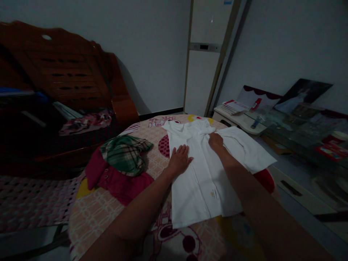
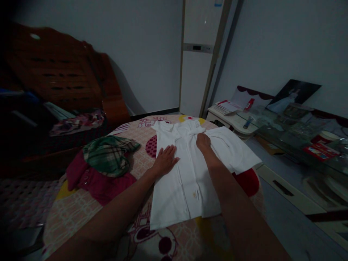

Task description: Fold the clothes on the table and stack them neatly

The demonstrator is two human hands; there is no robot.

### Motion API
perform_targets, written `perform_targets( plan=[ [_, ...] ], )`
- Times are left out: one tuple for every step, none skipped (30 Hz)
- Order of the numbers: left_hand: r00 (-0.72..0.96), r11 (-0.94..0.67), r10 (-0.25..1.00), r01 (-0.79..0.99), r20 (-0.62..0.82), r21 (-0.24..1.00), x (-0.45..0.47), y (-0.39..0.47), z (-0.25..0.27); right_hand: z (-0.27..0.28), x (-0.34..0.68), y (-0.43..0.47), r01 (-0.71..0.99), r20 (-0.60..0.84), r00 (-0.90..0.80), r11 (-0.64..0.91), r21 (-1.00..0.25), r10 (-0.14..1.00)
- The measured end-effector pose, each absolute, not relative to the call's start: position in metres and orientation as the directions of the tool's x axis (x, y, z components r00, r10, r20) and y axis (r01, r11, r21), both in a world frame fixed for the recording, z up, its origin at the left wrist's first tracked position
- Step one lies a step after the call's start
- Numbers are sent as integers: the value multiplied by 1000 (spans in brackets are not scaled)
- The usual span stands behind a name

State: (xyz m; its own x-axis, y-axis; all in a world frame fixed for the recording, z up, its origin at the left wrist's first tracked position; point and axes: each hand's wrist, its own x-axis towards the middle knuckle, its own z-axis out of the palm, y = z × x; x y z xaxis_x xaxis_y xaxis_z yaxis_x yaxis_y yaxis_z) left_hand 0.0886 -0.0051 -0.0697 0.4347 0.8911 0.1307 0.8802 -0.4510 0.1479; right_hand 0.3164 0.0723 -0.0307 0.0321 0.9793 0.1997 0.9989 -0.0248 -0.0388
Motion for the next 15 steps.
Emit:
perform_targets(
  plan=[
    [436, -453, 890, 878, 132, 152, 89, -5, -69, -32, 316, 77, 999, 200, 36, -30, -30, 979],
    [438, -455, 889, 877, 135, 155, 89, -5, -69, -33, 315, 82, 998, 194, 53, -49, -25, 980],
    [438, -456, 889, 876, 135, 158, 89, -6, -69, -34, 314, 87, 998, 186, 69, -67, -20, 980],
    [437, -455, 889, 876, 133, 161, 89, -6, -69, -35, 314, 91, 998, 176, 65, -64, -13, 982],
    [436, -452, 891, 877, 127, 162, 89, -6, -69, -36, 314, 94, 999, 165, 50, -50, -6, 985],
    [435, -450, 893, 878, 118, 163, 89, -6, -68, -37, 314, 97, 1000, 157, 29, -30, 2, 987],
    [435, -448, 894, 879, 109, 163, 89, -6, -68, -39, 314, 99, 1000, 153, 9, -11, 12, 988],
    [436, -447, 894, 880, 102, 162, 89, -6, -68, -40, 314, 99, 1000, 154, -8, 4, 22, 988],
    [437, -448, 894, 880, 98, 160, 89, -6, -67, -41, 314, 100, 999, 159, -17, 12, 30, 987],
    [438, -449, 893, 880, 98, 157, 89, -7, -67, -42, 314, 99, 999, 164, -16, 10, 36, 986],
    [439, -451, 892, 879, 102, 155, 89, -7, -68, -42, 314, 99, 999, 167, -9, 3, 40, 986],
    [440, -452, 892, 879, 108, 151, 89, -7, -68, -42, 314, 99, 999, 170, 1, -8, 39, 985],
    [440, -453, 891, 879, 114, 148, 89, -7, -69, -40, 314, 100, 999, 177, 19, -25, 34, 984],
    [439, -453, 890, 880, 118, 145, 89, -7, -69, -38, 315, 102, 998, 190, 43, -49, 25, 981],
    [439, -454, 890, 880, 121, 142, 89, -7, -70, -36, 315, 105, 997, 208, 71, -75, 15, 976]
  ],
)
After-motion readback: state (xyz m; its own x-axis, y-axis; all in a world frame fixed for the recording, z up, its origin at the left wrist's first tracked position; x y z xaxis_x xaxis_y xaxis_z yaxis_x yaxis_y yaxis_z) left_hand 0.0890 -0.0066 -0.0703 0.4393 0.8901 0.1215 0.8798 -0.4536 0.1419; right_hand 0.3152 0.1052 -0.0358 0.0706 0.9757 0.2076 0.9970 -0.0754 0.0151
